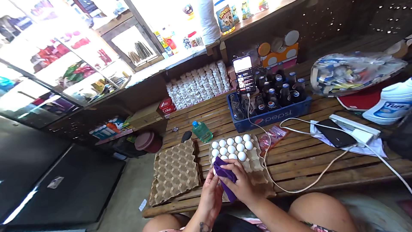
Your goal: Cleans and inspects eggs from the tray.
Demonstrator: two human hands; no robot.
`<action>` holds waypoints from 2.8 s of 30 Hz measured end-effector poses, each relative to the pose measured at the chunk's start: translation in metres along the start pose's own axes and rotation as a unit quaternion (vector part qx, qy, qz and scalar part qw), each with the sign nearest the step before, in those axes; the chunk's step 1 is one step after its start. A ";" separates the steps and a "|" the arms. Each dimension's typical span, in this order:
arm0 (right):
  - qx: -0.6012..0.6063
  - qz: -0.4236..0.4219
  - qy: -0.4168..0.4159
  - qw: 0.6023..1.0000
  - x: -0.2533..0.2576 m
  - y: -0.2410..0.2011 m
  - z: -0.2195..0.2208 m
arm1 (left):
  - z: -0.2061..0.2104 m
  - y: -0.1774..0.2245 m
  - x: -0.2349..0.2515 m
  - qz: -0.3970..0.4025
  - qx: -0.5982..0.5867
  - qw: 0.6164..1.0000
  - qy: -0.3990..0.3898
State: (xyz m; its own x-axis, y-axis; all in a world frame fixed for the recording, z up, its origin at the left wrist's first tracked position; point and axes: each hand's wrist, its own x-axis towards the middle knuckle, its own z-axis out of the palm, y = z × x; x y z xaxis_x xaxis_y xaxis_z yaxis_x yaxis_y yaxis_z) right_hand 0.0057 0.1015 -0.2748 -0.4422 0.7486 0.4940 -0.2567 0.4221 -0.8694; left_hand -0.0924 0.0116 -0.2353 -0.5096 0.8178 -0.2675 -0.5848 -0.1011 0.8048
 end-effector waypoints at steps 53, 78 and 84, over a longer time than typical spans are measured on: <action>-0.047 -0.115 -0.006 0.992 -0.005 0.006 0.005 | -0.003 0.012 0.003 0.055 0.026 0.998 0.023; 0.029 0.069 -0.029 0.997 -0.002 -0.017 0.000 | -0.006 0.001 -0.003 0.061 0.186 0.980 -0.041; 0.016 0.079 -0.040 0.996 -0.006 -0.016 0.004 | -0.004 0.007 0.000 0.064 0.142 0.988 0.006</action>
State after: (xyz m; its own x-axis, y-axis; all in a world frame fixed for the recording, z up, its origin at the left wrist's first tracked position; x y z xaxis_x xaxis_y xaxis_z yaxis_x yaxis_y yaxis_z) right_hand 0.0089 0.0883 -0.2634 -0.5460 0.7608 0.3507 -0.2049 0.2846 -0.9365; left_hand -0.0988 0.0084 -0.2322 -0.5772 0.8012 -0.1583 -0.3155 -0.0399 0.9481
